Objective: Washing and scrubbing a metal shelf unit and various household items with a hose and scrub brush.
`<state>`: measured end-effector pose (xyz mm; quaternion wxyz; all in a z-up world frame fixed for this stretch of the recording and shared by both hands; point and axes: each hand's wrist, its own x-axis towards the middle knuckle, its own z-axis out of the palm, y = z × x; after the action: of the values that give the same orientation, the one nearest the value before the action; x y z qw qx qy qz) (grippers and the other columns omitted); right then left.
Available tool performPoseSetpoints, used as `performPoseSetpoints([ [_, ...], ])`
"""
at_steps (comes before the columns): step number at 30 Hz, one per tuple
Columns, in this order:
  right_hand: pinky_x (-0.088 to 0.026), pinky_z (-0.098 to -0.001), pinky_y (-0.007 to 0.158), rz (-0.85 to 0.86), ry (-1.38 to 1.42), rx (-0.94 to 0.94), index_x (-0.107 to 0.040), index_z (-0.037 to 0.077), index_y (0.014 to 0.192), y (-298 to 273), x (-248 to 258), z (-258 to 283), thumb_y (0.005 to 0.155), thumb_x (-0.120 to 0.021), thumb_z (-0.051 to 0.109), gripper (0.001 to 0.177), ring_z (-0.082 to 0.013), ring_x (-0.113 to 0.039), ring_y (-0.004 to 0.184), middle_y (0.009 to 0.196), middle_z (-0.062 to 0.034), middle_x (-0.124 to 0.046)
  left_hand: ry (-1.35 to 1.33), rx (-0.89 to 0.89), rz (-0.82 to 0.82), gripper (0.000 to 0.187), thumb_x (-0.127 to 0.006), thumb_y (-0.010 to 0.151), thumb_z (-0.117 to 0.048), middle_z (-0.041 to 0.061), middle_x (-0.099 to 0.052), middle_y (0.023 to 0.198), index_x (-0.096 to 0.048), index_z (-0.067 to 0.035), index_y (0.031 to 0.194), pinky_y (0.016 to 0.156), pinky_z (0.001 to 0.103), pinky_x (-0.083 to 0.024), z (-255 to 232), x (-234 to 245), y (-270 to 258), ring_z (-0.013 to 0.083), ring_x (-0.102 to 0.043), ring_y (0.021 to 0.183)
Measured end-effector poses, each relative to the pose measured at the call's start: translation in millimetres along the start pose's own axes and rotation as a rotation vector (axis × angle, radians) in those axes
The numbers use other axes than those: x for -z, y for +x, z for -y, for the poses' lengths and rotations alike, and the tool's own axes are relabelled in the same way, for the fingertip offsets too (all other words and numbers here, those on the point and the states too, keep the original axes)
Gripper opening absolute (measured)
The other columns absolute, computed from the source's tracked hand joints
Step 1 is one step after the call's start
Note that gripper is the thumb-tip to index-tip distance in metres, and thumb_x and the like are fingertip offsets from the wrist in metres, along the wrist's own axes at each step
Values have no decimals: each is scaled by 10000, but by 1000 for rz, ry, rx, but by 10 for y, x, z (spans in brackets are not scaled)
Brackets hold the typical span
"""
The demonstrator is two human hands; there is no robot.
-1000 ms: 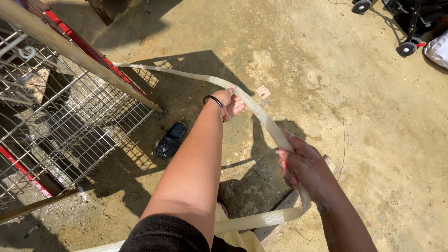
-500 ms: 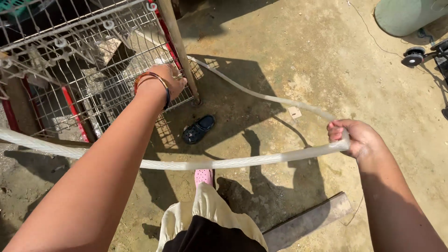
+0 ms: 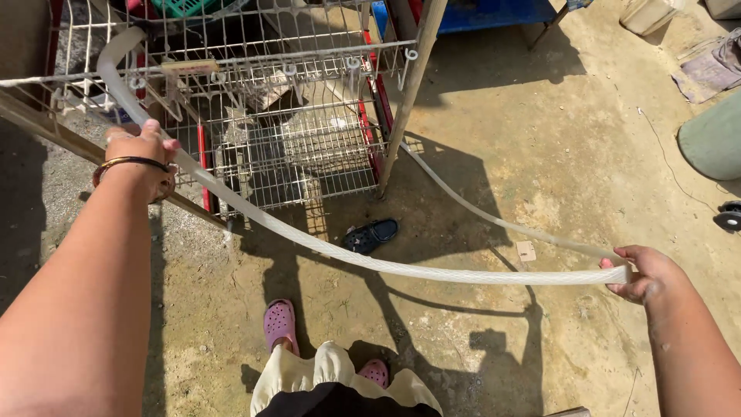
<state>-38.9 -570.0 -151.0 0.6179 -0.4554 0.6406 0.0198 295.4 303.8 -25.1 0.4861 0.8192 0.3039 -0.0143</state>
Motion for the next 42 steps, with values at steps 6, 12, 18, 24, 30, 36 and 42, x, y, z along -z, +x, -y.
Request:
performPoseSetpoints([
  [6,-584,-444,545,-149,-244,56,-483,9,1200,-41,-284,-230,1019,-472,182,251,-238,-614,670,863,-117,-597,279,-199,-62,646,-769,968,-458,156,-552,1037,-449,21,1261,819,340,-497,715,-114,1346,252,-623,884],
  [12,-383,-510,682,-402,-415,233,-505,-21,1255,-597,-1133,-437,1041,-652,269,390,-418,-512,929,873,-294,-572,-504,-80,307,272,-557,1035,-198,105,-651,837,-487,-34,1241,679,392,-644,-13,34,1065,202,-700,735],
  [18,-585,-373,857,343,-269,620,-533,-29,1349,-3078,-4694,-462,1084,-493,132,313,-225,-670,1072,1231,-151,-641,-573,-104,619,296,-584,950,-67,95,-626,887,-417,-44,1193,568,399,-681,-159,-165,614,215,-664,649],
  [24,-563,-320,756,622,-845,754,-699,10,1299,-5093,-6919,-656,1060,-480,425,527,-197,-718,923,1051,-105,-760,13,-616,637,433,-702,939,-227,265,-728,834,-464,55,1166,655,469,-573,-300,312,-331,403,-729,729],
  [30,-406,-261,448,697,-677,583,-422,140,1535,-5463,-7456,-741,1017,-553,243,545,-105,-462,536,729,-25,-550,113,-735,773,450,-697,928,-208,291,-681,897,-449,59,1192,734,520,-556,-448,666,-24,472,-685,849],
  [36,-332,-286,376,572,-737,724,-425,243,1563,-6064,-7064,-769,989,-502,217,580,-105,-406,406,587,-19,-461,-85,-804,980,304,-673,936,-207,204,-719,985,-647,14,1143,796,426,-567,-656,953,429,335,-718,907],
  [42,-372,-293,368,681,-775,740,-369,251,1583,-5879,-6585,-634,963,-492,178,636,-129,-426,384,596,-20,-485,-543,-120,796,248,-502,1023,-160,84,-703,975,-650,9,1129,708,268,-625,-964,514,1608,138,-719,828],
])
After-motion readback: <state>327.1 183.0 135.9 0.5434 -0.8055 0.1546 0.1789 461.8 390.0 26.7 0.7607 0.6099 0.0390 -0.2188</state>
